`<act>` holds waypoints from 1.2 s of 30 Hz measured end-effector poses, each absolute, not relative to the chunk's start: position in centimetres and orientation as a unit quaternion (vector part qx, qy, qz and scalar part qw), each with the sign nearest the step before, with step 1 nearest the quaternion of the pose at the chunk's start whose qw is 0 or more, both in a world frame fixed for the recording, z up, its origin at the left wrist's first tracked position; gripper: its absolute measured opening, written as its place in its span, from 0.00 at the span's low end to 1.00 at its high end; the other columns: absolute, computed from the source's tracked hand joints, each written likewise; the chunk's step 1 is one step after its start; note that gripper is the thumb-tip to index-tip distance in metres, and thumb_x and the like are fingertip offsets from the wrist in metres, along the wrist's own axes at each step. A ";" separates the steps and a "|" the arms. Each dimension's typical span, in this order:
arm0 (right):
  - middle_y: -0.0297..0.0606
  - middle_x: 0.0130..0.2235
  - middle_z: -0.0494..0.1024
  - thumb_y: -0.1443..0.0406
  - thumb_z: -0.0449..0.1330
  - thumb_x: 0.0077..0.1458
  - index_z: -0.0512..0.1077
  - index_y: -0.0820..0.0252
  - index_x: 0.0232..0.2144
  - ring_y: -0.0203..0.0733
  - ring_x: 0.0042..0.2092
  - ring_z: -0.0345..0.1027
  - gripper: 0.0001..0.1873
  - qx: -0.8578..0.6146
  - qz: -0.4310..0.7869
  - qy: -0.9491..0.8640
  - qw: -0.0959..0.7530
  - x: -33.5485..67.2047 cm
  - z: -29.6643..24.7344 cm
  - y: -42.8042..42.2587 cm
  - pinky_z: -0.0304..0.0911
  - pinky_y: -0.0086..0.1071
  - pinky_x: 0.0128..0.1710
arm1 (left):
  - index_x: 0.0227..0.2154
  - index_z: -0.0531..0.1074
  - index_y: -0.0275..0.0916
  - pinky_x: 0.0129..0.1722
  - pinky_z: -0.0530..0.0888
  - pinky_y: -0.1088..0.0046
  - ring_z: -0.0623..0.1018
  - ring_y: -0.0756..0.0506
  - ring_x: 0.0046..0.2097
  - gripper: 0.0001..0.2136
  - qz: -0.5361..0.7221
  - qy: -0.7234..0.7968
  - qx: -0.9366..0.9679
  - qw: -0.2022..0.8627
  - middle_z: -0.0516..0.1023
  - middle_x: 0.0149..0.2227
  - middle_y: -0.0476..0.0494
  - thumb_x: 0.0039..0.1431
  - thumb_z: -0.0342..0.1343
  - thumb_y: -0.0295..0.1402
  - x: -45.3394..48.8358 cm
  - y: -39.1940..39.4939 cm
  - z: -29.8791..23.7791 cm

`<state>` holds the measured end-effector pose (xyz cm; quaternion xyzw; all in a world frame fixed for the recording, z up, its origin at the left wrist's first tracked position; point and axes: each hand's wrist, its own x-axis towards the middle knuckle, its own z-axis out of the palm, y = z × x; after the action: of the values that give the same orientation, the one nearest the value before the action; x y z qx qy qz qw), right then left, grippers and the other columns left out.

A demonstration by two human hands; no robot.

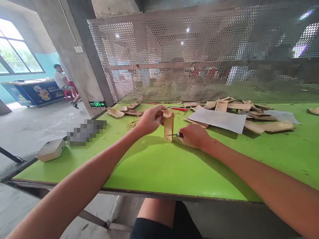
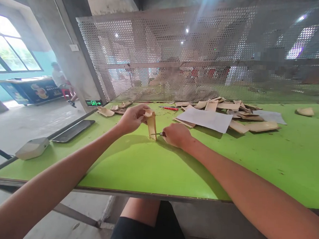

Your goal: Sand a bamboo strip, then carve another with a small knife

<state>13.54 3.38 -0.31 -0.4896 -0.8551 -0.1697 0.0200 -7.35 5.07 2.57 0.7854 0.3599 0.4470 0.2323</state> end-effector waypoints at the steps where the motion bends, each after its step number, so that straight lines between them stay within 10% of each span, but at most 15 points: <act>1: 0.50 0.31 0.81 0.60 0.51 0.59 0.81 0.62 0.37 0.50 0.34 0.75 0.20 -0.489 -0.168 -0.856 0.022 13.6 -0.3 3.4 0.53 0.33 0.27 | 0.37 0.69 0.36 0.33 0.78 0.71 0.80 0.46 0.34 0.10 0.447 0.358 0.784 0.239 0.79 0.31 0.44 0.51 0.52 0.21 -7.3 5.0 2.6; 36: 0.47 0.35 0.82 0.63 0.53 0.55 0.80 0.60 0.35 0.51 0.38 0.75 0.16 -0.445 -0.117 -0.887 -0.046 12.2 1.2 3.8 0.57 0.34 0.31 | 0.38 0.69 0.35 0.36 0.81 0.69 0.80 0.48 0.33 0.15 0.479 0.298 0.717 0.411 0.77 0.30 0.49 0.48 0.66 0.29 -9.1 7.6 2.0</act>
<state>12.21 3.81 1.22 -0.4448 -0.8868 -0.1165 -0.0463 -9.08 7.59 2.05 0.7165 0.2976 0.4790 0.4106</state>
